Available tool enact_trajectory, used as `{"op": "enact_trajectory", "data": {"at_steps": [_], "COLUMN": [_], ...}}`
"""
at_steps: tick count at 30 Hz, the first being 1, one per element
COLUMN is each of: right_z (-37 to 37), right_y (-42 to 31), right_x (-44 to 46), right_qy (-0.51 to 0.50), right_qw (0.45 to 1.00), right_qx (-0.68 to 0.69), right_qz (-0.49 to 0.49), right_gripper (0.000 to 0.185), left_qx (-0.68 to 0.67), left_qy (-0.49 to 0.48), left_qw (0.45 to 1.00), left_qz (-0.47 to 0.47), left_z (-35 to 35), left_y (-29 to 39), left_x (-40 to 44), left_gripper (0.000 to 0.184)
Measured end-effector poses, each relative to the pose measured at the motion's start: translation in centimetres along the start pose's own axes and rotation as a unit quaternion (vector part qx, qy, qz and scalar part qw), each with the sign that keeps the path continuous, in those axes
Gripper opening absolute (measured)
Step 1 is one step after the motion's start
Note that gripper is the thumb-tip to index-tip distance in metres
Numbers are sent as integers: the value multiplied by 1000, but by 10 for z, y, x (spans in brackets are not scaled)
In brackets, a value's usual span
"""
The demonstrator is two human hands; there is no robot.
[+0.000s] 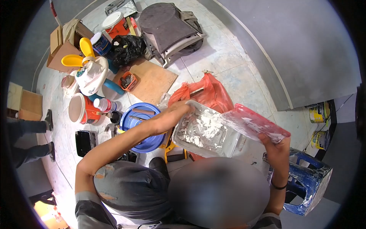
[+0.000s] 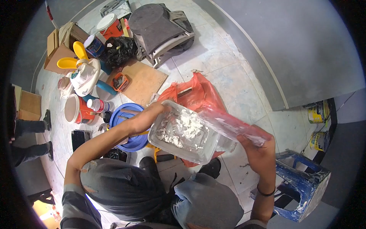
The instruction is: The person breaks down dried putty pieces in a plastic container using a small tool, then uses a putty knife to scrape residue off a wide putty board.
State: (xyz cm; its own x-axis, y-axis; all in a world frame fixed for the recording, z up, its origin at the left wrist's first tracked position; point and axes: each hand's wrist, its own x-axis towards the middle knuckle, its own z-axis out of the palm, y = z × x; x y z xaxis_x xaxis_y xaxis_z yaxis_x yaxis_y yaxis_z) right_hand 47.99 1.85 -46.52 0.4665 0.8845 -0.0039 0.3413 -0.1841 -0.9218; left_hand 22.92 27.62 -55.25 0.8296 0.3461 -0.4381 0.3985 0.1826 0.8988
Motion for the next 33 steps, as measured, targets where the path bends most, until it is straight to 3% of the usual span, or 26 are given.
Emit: {"op": "enact_trajectory", "data": {"at_steps": [2,8,19,21,23,28,33], "right_z": [-4,-13,-15,-11,-11,-4,-1], "right_y": [-6,-1,12,7,0,-22,-23], "right_x": [2,4,-15,-22,-26,-26,-21], "right_qy": [11,-6,-8,2,-4,-5,-11], "right_qw": [996,993,981,997,998,999,992], "right_qx": [69,87,123,62,38,-7,-92], "right_qz": [56,73,148,56,51,46,-83], "right_gripper": [18,25,26,22,20,14,12], "left_qx": [29,43,67,74,36,69,61], "left_qy": [-40,-87,-130,-120,-99,-108,-108], "left_qw": [997,992,987,988,994,991,991], "left_qz": [52,79,72,63,-2,24,48], "left_z": [1,3,8,11,16,15,18], "left_y": [16,23,21,23,32,32,32], "left_x": [-8,-15,-16,-17,-19,-16,-19], "left_gripper": [42,37,38,39,42,41,40]}}
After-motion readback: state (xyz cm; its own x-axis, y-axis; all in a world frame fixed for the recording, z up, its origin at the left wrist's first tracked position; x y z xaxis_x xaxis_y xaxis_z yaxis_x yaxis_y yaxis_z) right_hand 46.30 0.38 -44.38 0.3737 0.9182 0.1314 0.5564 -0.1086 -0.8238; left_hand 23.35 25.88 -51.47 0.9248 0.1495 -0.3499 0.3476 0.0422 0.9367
